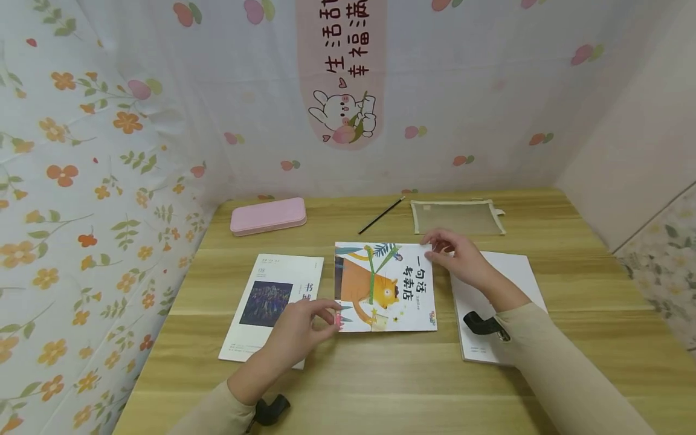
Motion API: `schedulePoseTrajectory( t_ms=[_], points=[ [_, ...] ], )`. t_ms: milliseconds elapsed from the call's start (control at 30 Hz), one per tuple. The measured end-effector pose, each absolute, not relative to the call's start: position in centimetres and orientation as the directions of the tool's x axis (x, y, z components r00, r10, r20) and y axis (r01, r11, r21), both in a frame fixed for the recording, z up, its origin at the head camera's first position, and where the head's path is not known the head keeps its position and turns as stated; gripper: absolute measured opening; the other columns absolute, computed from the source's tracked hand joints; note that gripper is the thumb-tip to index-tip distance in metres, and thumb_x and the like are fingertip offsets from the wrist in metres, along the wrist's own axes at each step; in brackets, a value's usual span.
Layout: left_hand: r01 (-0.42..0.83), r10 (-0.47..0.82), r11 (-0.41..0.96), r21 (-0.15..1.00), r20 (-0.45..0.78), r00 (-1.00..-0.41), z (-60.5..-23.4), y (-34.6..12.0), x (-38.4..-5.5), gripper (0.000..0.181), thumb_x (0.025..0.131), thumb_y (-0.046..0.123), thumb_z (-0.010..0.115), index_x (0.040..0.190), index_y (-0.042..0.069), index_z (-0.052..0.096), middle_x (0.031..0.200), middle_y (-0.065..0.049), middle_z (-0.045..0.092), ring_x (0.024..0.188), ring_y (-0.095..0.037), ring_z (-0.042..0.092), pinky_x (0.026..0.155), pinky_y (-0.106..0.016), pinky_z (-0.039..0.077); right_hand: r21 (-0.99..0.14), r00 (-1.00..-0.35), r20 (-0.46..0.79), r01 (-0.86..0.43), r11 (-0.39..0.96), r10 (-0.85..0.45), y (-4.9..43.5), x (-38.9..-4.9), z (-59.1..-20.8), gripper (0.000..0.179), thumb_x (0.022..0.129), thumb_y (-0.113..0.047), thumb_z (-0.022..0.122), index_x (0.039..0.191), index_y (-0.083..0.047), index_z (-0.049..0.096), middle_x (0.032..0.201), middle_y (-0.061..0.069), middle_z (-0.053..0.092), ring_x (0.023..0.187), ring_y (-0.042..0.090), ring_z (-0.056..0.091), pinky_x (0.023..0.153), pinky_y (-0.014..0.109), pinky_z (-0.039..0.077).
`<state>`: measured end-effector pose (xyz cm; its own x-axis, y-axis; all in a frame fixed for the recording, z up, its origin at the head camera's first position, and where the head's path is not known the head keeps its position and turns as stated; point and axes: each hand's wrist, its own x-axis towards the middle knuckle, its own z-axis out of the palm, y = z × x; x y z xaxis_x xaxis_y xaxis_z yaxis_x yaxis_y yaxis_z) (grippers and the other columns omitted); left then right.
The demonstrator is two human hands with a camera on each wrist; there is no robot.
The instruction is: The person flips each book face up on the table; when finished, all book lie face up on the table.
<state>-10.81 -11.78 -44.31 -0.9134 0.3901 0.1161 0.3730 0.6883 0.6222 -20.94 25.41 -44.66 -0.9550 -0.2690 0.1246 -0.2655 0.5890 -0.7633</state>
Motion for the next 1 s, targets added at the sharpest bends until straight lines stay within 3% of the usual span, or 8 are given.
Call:
schedulePoseTrajectory(
  t_ms=[133,200,333,467,600,767,1000],
  points=[
    [0.294,0.422,0.693,0.658,-0.04,-0.906,-45.0,-11.6,-10.8,0.024,0.087,0.016,0.082,0.111,0.017,0.077,0.08,0.01,0.075,0.072,-0.006,0.064,0.07,-0.027,0.051,-0.719,-0.943,0.057,-0.266,0.642,-0.327,25.0,-21.3,-45.5,0.018,0.098,-0.01,0.07,0.114,-0.017,0.072,0.101,0.005,0.065,0.095,0.023,0.058,0.084,0.039,0.047],
    [0.289,0.446,0.688,0.665,-0.074,-0.892,-45.3,-11.6,-10.7,0.022,0.087,0.015,0.081,0.109,0.015,0.078,0.078,0.01,0.074,0.076,-0.005,0.067,0.075,-0.029,0.052,-0.695,-0.936,0.034,-0.274,0.664,-0.35,24.6,-21.4,-45.9,0.018,0.096,-0.01,0.072,0.112,-0.019,0.074,0.1,0.004,0.065,0.093,0.021,0.057,0.082,0.038,0.048],
    [0.299,0.483,0.687,0.662,-0.109,-0.869,-45.6,-11.6,-10.4,0.019,0.086,0.015,0.081,0.105,0.013,0.079,0.074,0.011,0.072,0.068,0.0,0.062,0.067,-0.024,0.049,-0.624,-0.923,0.022,-0.313,0.716,-0.384,24.3,-21.5,-46.6,0.021,0.093,-0.01,0.076,0.11,-0.022,0.076,0.103,0.001,0.069,0.092,0.02,0.059,0.083,0.039,0.049],
    [0.314,0.485,0.697,0.644,-0.101,-0.869,-46.0,-11.2,-10.3,0.016,0.084,0.017,0.083,0.1,0.014,0.08,0.071,0.013,0.071,0.065,0.003,0.058,0.064,-0.022,0.047,-0.523,-0.914,0.024,-0.356,0.774,-0.404,24.3,-21.2,-46.9,0.024,0.09,-0.014,0.08,0.111,-0.026,0.078,0.119,0.003,0.071,0.108,0.027,0.062,0.097,0.052,0.038],
    [0.322,0.479,0.715,0.621,-0.099,-0.872,-46.1,-10.8,-10.5,0.013,0.084,0.018,0.085,0.096,0.015,0.081,0.069,0.015,0.069,0.064,0.003,0.055,0.063,-0.022,0.045,-0.481,-0.92,0.027,-0.354,0.802,-0.39,24.4,-20.4,-46.9,0.025,0.089,-0.015,0.081,0.111,-0.027,0.079,0.129,0.008,0.066,0.124,0.035,0.057,0.102,0.065,0.025],
    [0.358,0.471,0.775,0.52,-0.098,-0.877,-45.4,-10.7,-11.1,0.011,0.084,0.018,0.084,0.095,0.019,0.083,0.075,0.014,0.069,0.071,-0.002,0.057,0.065,-0.024,0.046,-0.479,-0.933,0.042,-0.333,0.812,-0.358,24.2,-19.0,-46.6,0.025,0.087,-0.016,0.083,0.111,-0.022,0.079,0.126,0.008,0.067,0.123,0.034,0.057,0.106,0.068,0.021],
    [0.393,0.447,0.816,0.424,-0.033,-0.894,-44.1,-10.6,-13.7,0.017,0.084,0.013,0.08,0.1,0.018,0.083,0.099,-0.001,0.075,0.086,-0.018,0.062,0.069,-0.034,0.05,-0.451,-0.937,0.033,-0.325,0.831,-0.348,24.1,-16.4,-45.8,0.026,0.083,-0.018,0.087,0.108,-0.023,0.08,0.118,0.004,0.071,0.118,0.03,0.061,0.106,0.068,0.022]
  ],
)
